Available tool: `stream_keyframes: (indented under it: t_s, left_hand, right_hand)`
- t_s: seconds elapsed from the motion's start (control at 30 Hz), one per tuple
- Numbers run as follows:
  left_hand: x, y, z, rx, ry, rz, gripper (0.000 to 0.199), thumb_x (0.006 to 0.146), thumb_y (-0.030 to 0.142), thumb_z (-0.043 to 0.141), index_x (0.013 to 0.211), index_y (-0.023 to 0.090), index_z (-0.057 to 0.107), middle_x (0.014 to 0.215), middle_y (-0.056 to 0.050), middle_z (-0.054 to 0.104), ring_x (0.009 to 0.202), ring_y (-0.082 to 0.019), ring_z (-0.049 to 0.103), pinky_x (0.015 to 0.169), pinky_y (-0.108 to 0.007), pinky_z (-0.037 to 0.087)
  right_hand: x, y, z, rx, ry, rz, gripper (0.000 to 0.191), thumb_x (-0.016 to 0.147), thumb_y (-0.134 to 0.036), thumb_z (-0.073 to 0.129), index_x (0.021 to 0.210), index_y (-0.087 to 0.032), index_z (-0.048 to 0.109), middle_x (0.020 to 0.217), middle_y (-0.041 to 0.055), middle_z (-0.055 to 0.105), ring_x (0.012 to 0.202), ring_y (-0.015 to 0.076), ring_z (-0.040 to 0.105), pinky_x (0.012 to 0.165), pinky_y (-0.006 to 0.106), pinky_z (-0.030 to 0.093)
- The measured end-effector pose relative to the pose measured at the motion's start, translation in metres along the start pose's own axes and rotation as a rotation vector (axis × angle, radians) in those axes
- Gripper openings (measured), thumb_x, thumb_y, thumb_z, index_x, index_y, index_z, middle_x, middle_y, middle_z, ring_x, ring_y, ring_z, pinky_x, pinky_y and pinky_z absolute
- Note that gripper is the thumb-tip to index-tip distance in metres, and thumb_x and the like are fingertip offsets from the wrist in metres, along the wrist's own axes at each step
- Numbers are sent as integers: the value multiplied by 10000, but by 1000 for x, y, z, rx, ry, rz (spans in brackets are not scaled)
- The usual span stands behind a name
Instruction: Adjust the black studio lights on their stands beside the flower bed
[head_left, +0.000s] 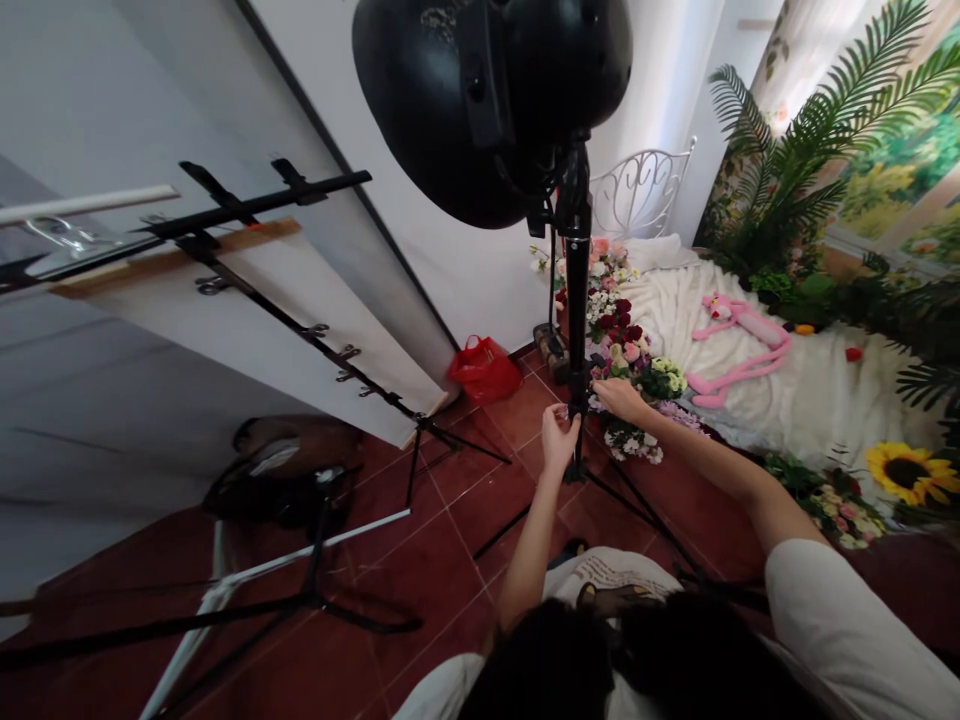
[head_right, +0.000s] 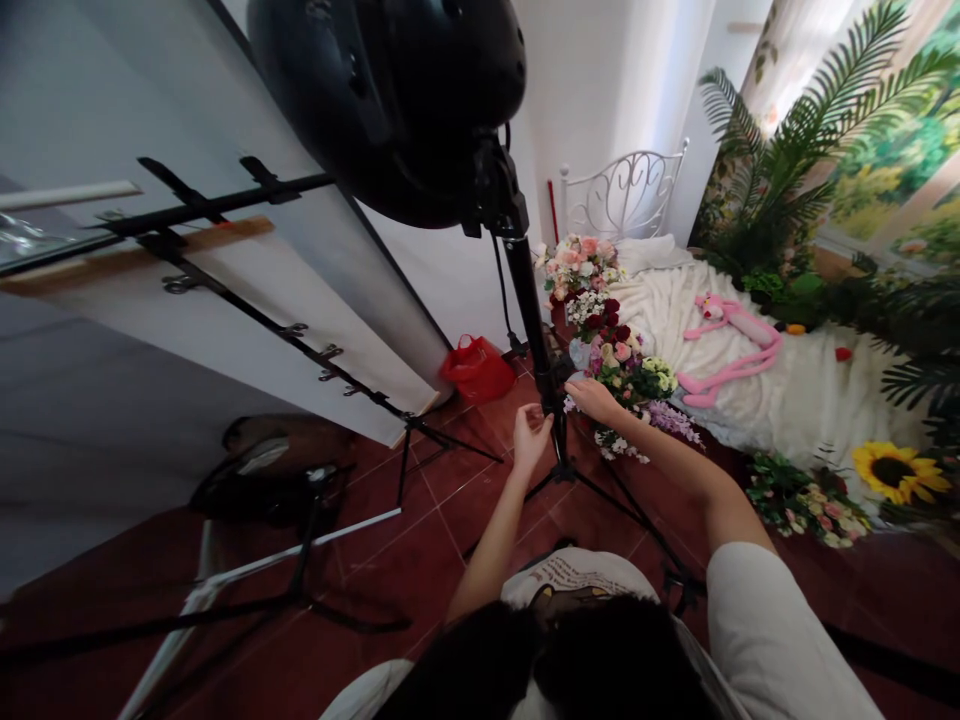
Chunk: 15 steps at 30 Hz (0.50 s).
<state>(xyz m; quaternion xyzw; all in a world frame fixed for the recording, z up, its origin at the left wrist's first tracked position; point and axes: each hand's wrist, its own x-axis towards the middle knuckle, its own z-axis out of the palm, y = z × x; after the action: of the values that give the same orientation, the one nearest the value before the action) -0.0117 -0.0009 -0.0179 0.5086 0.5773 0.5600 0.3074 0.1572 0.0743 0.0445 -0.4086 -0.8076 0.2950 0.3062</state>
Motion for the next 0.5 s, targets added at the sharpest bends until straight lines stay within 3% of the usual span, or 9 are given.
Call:
stream_keyframes:
  t_s: [0.07,0.13,0.33,0.5]
  left_hand:
    - [0,0,2,-7,-7,13,352,756,384,623,1027,196,501,1020,-73,567,908,-150,585,824,-301,494]
    - [0,1,4,-6,-13,35,384,762,390,619,1066,193,492,1044,-82,560,923,-154,585,824,-303,497]
    - [2,7,9,38,7,82,410,830,408,532,1175,193,486,1123,-118,554,1025,-182,566,899,-334,469]
    - [4,14,12,-45,-27,22,438,868,450,453,1235,211,477,1224,-117,545,1117,-185,545,918,-314,459]
  right_hand:
    - [-21,-10,10,-22,50,-63,145,814,-196,558,949,-225,605,1057,86,637,1089,225,532,1058,462,277]
    - [-31,-20,23,-32,108,-65,237,845,-270,531,1075,-226,569,1170,91,596,1163,231,491,1102,496,189]
    - [-19,-36,58,-51,289,73,252,873,-370,491,1059,-212,552,1014,89,620,1021,229,554,1136,507,95]
    - [-3,-59,48,13,462,57,264,878,-388,476,1059,-208,540,1032,91,608,1038,225,541,1123,470,171]
